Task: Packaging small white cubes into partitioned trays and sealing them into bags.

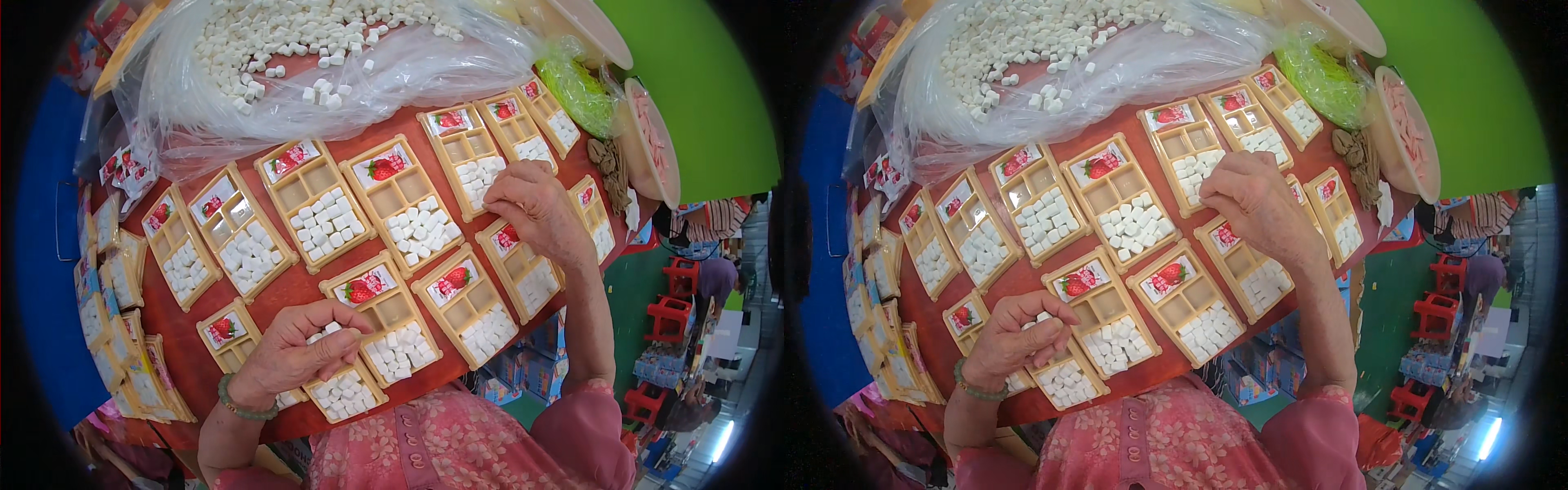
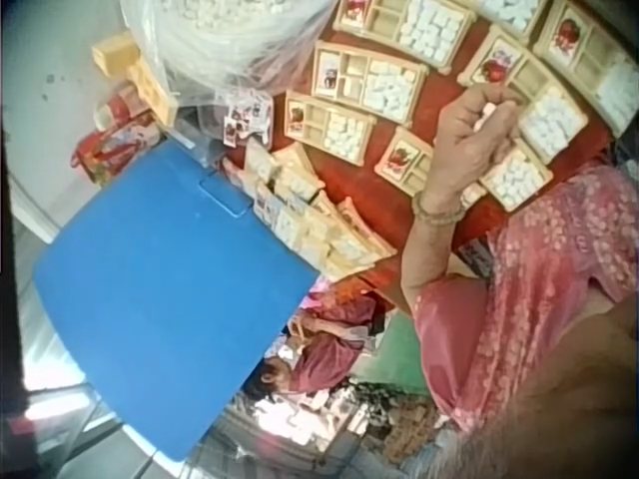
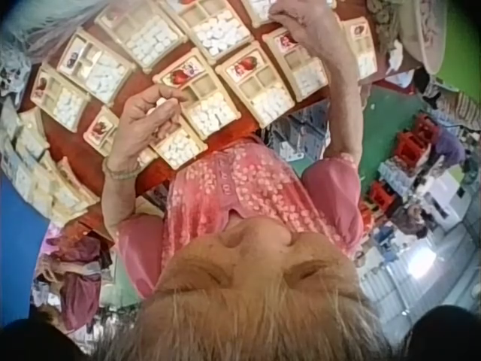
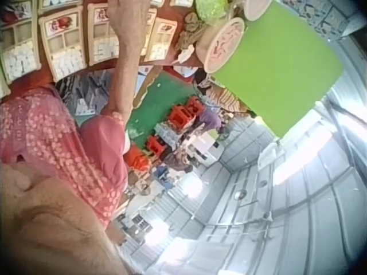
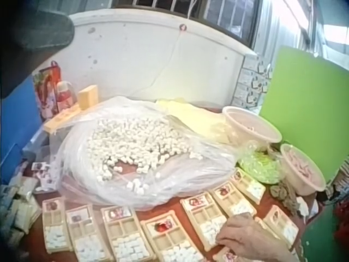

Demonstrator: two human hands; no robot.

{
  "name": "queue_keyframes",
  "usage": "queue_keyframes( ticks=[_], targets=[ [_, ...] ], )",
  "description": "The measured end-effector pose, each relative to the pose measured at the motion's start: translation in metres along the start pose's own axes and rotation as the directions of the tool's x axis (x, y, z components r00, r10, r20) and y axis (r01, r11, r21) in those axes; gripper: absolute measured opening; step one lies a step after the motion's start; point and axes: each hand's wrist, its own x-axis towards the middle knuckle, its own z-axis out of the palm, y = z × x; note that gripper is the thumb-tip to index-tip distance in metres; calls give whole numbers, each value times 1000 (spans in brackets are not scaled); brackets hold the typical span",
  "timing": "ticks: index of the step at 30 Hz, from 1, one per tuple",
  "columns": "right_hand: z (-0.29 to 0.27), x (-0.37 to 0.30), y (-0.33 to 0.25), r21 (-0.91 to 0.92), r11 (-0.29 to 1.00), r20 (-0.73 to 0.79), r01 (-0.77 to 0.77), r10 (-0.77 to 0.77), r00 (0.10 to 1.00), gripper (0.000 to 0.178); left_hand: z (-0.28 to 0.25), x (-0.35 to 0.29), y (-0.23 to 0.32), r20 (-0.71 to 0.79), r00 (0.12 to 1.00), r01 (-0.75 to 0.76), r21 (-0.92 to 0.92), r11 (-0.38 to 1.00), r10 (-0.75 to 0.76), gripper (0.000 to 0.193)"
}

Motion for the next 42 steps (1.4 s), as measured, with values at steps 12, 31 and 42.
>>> queue_keyframes(
  ticks=[12, 31, 42],
  targets=[
    [0, -7, 3, 25, 999, -6, -24, 24, 1000, 7, 0, 0, 1, 1, 1000, 5, 0, 1000, -5, 22],
    [1, -15, -8, -176, 984, 21, 26, -23, 1000, 14, -1, -1, 0, -2, 1000, 10, 26, 1000, -10, 23],
    [4, -25, -12, -158, 987, -19, 9, -12, 1000, 24, -1, 0, 1, 3, 1000, -5, 42, 999, 5, 26]
  ],
)
